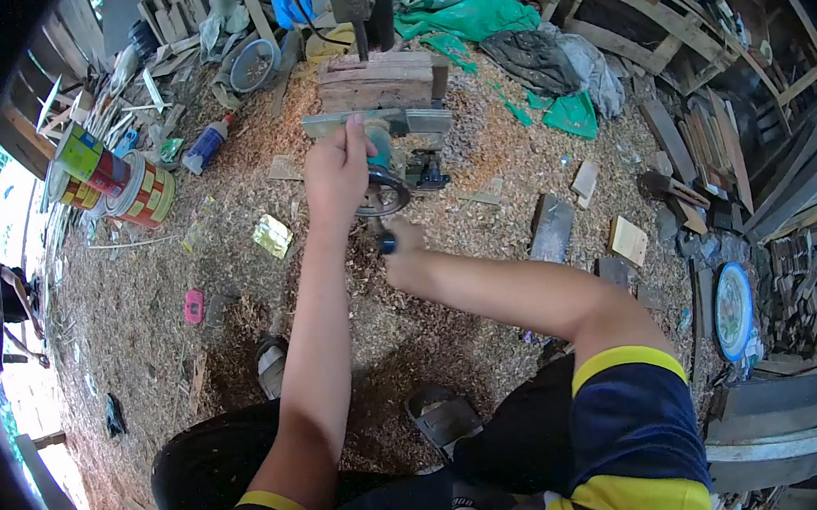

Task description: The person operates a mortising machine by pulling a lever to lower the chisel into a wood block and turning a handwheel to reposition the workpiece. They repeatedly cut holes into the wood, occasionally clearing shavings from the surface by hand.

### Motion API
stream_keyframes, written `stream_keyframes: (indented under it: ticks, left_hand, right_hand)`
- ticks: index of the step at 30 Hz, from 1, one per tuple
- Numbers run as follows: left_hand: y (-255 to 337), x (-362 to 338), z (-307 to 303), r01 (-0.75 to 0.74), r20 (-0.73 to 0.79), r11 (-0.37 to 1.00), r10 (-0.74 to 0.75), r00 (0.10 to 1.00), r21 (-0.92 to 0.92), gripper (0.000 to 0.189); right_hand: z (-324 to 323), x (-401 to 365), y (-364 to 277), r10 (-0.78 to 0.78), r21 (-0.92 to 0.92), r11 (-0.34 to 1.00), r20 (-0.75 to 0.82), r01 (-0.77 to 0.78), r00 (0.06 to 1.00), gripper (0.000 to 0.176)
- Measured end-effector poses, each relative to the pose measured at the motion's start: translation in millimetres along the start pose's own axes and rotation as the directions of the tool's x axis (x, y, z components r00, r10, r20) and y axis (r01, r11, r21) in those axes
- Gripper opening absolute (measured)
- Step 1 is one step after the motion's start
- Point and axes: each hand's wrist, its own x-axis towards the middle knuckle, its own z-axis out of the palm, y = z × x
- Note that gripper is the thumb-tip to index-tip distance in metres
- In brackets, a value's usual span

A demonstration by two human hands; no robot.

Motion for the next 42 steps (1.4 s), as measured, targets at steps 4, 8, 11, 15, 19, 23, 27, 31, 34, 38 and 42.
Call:
stream_keyframes:
  ticks: [4, 8, 11, 15, 19, 23, 27, 31, 34, 38, 42]
  left_hand:
    - [-2, 0, 2, 0.002, 0.01, 1.0, -0.002, 1.0, 0.014, 0.054]
    - [1, 0, -3, 0.004, 0.02, 1.0, -0.004, 1.0, 0.021, 0.053]
    - [1, 0, -2, -0.01, -0.002, 1.0, 0.01, 1.0, 0.015, 0.052]
    - [2, -1, -1, -0.014, -0.01, 0.999, 0.014, 1.0, 0.049, 0.052]
    - [1, 0, 0, 0.023, 0.005, 0.999, -0.024, 1.0, 0.042, 0.054]
    - [-1, 0, 0, 0.009, 0.003, 0.999, -0.009, 1.0, 0.052, 0.055]
    - [1, 0, -2, 0.018, -0.006, 0.999, -0.018, 1.0, 0.045, 0.056]
    - [1, 0, -2, 0.008, -0.016, 1.0, -0.007, 1.0, 0.025, 0.056]
    - [1, -1, -1, 0.022, -0.008, 1.0, -0.022, 1.0, 0.021, 0.055]
    - [-2, 1, 0, 0.01, -0.005, 0.999, -0.01, 1.0, 0.039, 0.054]
    - [0, -1, -3, 0.008, -0.002, 1.0, -0.008, 1.0, 0.026, 0.054]
  right_hand:
    - [9, -11, 4, -0.065, 0.049, 0.997, 0.075, 0.061, 0.995, 0.044]
    - [-16, -28, -11, -0.074, -0.062, 0.995, -0.011, 0.073, 0.997, 0.049]
    - [-33, 23, -3, -0.013, -0.168, 0.986, -0.012, 0.01, 1.0, 0.052]
    - [-20, 18, -11, 0.074, -0.063, 0.994, -0.154, -0.085, 0.985, 0.047]
    - [4, 1, -4, 0.005, 0.074, 0.997, 0.299, -0.028, 0.954, 0.021]
    - [0, 85, 28, -0.102, 0.081, 0.993, 0.188, 0.088, 0.977, 0.05]
    - [-4, 39, 4, 0.026, -0.102, 0.994, 0.0, -0.026, 1.0, 0.041]
    - [-4, 26, 2, 0.133, -0.085, 0.986, -0.083, -0.14, 0.988, 0.033]
    - [16, -16, -5, 0.125, 0.024, 0.992, 0.084, -0.127, 0.989, 0.025]
    - [6, -15, -3, 0.153, 0.016, 0.988, 0.122, -0.156, 0.981, 0.023]
    - [-3, 61, 24, 0.189, 0.041, 0.981, 0.06, -0.192, 0.98, 0.02]
